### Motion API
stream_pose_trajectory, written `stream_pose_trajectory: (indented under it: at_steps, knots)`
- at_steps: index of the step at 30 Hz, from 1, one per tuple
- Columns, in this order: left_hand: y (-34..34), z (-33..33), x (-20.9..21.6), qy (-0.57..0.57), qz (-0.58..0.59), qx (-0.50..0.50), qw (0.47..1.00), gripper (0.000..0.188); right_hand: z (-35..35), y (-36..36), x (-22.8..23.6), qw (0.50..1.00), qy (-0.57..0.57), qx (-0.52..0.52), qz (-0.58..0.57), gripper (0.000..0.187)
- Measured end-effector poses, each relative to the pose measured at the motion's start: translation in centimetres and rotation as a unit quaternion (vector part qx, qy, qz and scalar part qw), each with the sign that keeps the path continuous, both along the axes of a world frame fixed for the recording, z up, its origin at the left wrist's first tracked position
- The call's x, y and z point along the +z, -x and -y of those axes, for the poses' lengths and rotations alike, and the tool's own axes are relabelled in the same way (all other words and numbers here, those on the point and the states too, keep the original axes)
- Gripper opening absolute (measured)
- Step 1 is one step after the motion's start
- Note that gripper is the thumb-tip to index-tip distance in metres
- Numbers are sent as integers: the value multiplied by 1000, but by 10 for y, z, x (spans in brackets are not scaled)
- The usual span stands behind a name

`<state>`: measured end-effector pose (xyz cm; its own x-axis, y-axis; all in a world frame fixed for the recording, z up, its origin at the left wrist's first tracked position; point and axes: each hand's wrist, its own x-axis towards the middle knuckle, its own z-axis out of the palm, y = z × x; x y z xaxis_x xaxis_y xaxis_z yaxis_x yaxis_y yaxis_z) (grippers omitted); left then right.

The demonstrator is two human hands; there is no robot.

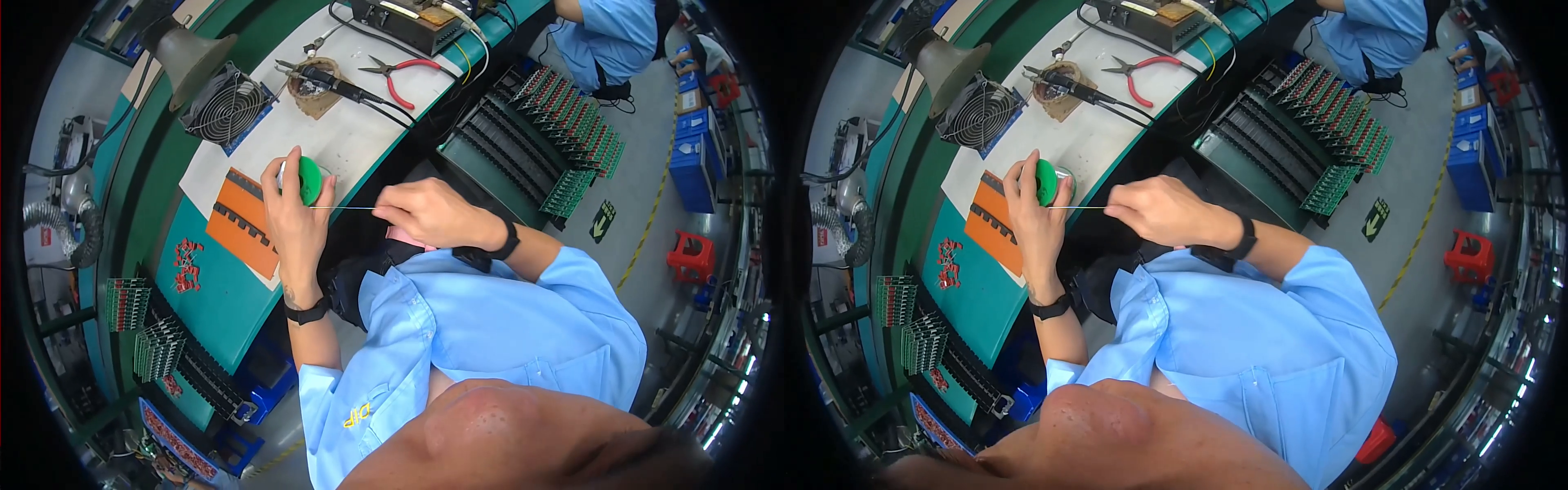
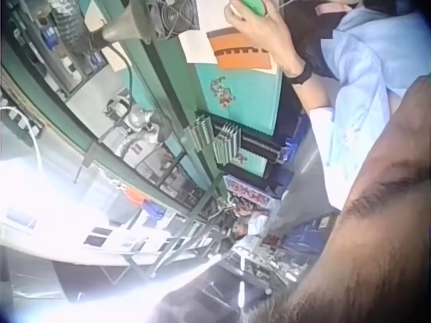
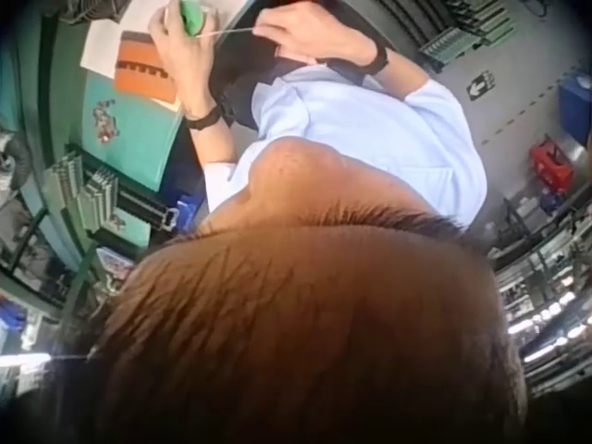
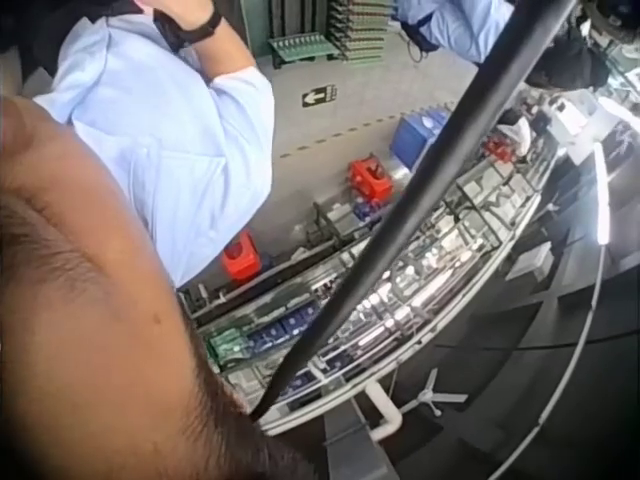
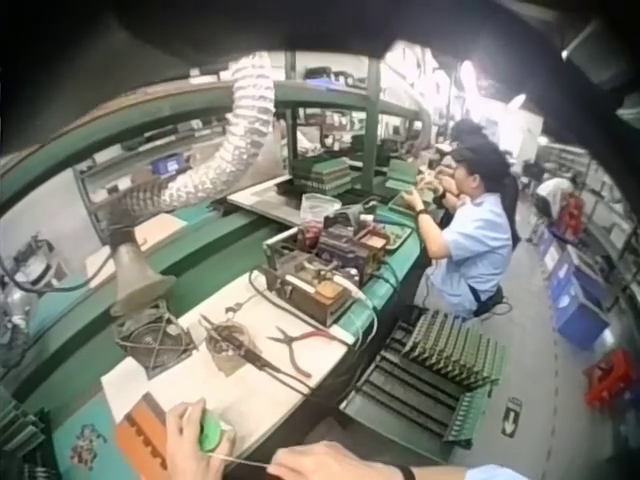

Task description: Assembling electronic components by soldering wires and applying adhesive tape.

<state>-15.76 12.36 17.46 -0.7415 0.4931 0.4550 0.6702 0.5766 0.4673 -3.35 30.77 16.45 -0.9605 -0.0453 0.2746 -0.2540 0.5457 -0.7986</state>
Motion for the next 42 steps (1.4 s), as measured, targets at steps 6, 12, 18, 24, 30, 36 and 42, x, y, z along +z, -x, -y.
stream_pose_trajectory:
  at_steps: [6, 12, 18, 24, 30, 36, 42]
  knots:
    - [1, 1, 0, 2, 29, 8, 1000, 54, -45, -69, -3, 999, 19, -2, 51, 10]
    - [3, 0, -1, 4, 13, 8, 1000, 54, -73, -120, 12, 984, 31, -16, 176, 10]
    - [2, 2, -3, -6, -8, 9, 1000, 55, -112, -137, 27, 941, 10, 11, 339, 10]
    - [-3, 2, -1, -6, 12, 15, 1000, 60, -142, -111, 65, 977, -31, -83, 192, 20]
    - [-5, 5, 9, -43, 47, -17, 998, 73, -160, 5, 133, 967, -210, -143, 0, 25]
    - [0, 11, 19, -9, 133, -24, 991, 81, -178, 193, 162, 881, -452, -138, -3, 27]
    - [16, 14, 30, 2, 220, -36, 975, 82, -234, 283, 131, 905, -414, -1, -101, 21]
